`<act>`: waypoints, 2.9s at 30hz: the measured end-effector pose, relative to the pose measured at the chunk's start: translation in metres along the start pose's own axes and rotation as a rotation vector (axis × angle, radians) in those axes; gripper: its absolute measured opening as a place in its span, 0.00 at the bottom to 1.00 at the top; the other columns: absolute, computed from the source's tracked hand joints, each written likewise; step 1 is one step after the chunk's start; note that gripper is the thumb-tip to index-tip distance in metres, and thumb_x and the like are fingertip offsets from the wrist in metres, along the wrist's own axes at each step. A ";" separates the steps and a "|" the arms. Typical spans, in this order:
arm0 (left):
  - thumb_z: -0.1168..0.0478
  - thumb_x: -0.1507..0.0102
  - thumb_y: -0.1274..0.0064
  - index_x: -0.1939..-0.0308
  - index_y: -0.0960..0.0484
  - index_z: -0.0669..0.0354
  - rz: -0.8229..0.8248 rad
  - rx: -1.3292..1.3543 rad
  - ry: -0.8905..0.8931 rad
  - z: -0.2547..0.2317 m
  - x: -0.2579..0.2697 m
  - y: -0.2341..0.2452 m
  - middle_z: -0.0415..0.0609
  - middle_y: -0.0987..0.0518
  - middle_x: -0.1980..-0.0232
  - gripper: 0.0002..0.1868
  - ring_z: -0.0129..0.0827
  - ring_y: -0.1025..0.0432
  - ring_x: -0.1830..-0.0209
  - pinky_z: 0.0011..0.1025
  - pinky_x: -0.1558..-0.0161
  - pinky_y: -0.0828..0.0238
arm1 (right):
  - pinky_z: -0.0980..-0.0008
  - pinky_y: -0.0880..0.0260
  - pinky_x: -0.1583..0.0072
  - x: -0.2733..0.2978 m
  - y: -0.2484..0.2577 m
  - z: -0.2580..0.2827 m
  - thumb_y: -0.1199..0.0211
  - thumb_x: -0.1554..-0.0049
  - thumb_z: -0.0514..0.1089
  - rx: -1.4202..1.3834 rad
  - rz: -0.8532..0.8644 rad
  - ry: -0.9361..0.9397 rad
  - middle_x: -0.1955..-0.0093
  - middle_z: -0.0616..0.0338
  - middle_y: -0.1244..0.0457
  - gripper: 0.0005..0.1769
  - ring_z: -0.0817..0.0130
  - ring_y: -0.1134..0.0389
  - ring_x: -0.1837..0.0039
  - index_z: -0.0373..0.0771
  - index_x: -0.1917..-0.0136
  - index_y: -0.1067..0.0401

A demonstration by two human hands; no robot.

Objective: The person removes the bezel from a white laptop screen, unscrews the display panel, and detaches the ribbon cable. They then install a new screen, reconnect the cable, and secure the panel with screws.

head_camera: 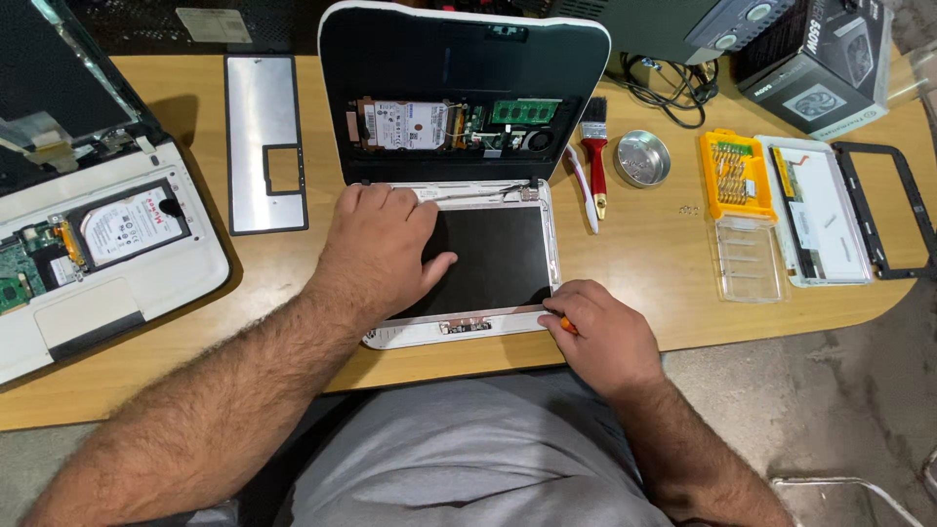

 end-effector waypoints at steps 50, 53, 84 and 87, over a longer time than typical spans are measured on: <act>0.43 0.38 0.38 0.50 0.25 0.50 -0.177 0.238 -0.042 0.019 -0.005 -0.003 0.44 0.30 0.52 0.22 0.38 0.34 0.45 0.44 0.43 0.42 | 0.56 0.27 0.60 -0.034 0.020 0.002 0.32 0.43 0.44 -0.053 -0.327 0.616 0.61 0.54 0.35 0.12 0.52 0.29 0.61 0.40 0.47 0.27; 0.41 0.37 0.40 0.47 0.23 0.52 -0.192 0.140 -0.032 0.016 -0.004 -0.001 0.45 0.30 0.52 0.24 0.38 0.33 0.46 0.42 0.45 0.40 | 0.65 0.28 0.56 -0.036 0.011 -0.004 0.33 0.42 0.51 -0.049 -0.384 0.651 0.49 0.64 0.33 0.09 0.65 0.30 0.56 0.49 0.51 0.25; 0.58 0.30 0.49 0.52 0.16 0.46 -0.133 0.653 0.085 0.041 -0.013 0.008 0.42 0.19 0.57 0.07 0.40 0.22 0.56 0.37 0.53 0.26 | 0.51 0.34 0.39 -0.021 0.005 -0.023 0.30 0.45 0.57 -0.291 -0.322 0.514 0.48 0.59 0.37 0.16 0.55 0.33 0.42 0.48 0.51 0.29; 0.60 0.31 0.47 0.53 0.15 0.48 -0.136 0.743 0.124 0.043 -0.011 0.016 0.44 0.19 0.59 0.06 0.40 0.22 0.59 0.37 0.55 0.25 | 0.51 0.36 0.36 -0.024 0.009 -0.008 0.28 0.46 0.57 -0.275 -0.394 0.515 0.42 0.57 0.36 0.20 0.54 0.34 0.38 0.49 0.44 0.27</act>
Point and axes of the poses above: each hand's wrist, its own x-axis away from the middle knuckle, its own y-axis out of the back of the hand, z = x × y, the point moved 3 cm from there along -x, towards the middle knuckle
